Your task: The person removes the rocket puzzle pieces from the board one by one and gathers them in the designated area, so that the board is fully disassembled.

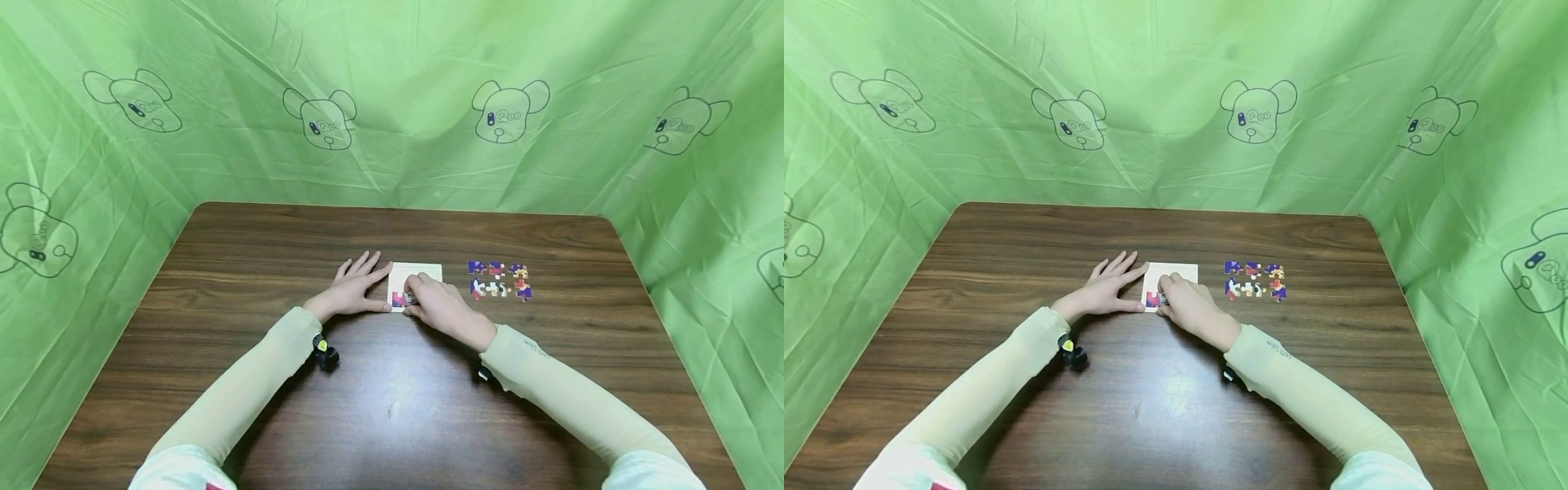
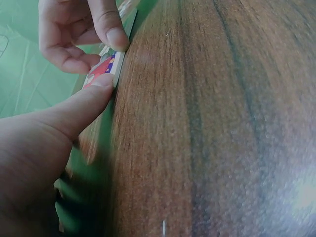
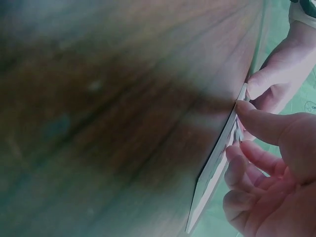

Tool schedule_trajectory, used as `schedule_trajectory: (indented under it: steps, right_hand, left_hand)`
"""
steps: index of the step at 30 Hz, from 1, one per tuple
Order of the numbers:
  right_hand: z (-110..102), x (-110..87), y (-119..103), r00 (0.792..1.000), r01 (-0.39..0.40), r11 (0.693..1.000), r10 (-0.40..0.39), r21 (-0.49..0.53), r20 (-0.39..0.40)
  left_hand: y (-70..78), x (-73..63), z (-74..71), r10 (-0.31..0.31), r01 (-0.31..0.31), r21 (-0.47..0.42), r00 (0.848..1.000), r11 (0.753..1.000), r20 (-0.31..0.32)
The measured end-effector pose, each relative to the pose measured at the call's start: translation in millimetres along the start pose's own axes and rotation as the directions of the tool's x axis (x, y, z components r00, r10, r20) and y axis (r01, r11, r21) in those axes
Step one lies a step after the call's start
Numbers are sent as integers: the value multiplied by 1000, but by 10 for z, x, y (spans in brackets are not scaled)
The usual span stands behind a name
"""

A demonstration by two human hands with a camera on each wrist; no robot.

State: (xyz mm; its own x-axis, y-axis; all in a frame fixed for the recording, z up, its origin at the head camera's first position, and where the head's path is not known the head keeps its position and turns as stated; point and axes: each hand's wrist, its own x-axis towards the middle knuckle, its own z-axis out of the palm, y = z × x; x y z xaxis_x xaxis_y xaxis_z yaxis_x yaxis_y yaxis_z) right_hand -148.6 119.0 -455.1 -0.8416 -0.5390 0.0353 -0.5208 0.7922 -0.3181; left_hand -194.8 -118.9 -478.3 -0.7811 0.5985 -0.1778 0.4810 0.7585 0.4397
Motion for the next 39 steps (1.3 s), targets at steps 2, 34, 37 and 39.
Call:
schedule_trajectory:
  steps: [2, 34, 37, 39]
  right_hand:
    - [7, 3, 7, 1000, 12, 1000, -12, 3, -7]
    - [-12, 96, 81, 997, -35, 991, 25, 127, 77]
    - [-6, 90, 83, 997, -37, 990, 27, 138, 71]
    - [0, 83, 93, 998, -34, 989, 26, 147, 61]
  left_hand:
    - [-1, 1, 5, -1, 1, -1, 1000, 1000, -2]
    - [-8, -2, 15, 5, -4, -15, 1000, 1000, 3]
    - [-9, -3, 13, 1, 0, -14, 1000, 1000, 7]
    - [-8, -2, 13, 0, 0, -13, 1000, 1000, 5]
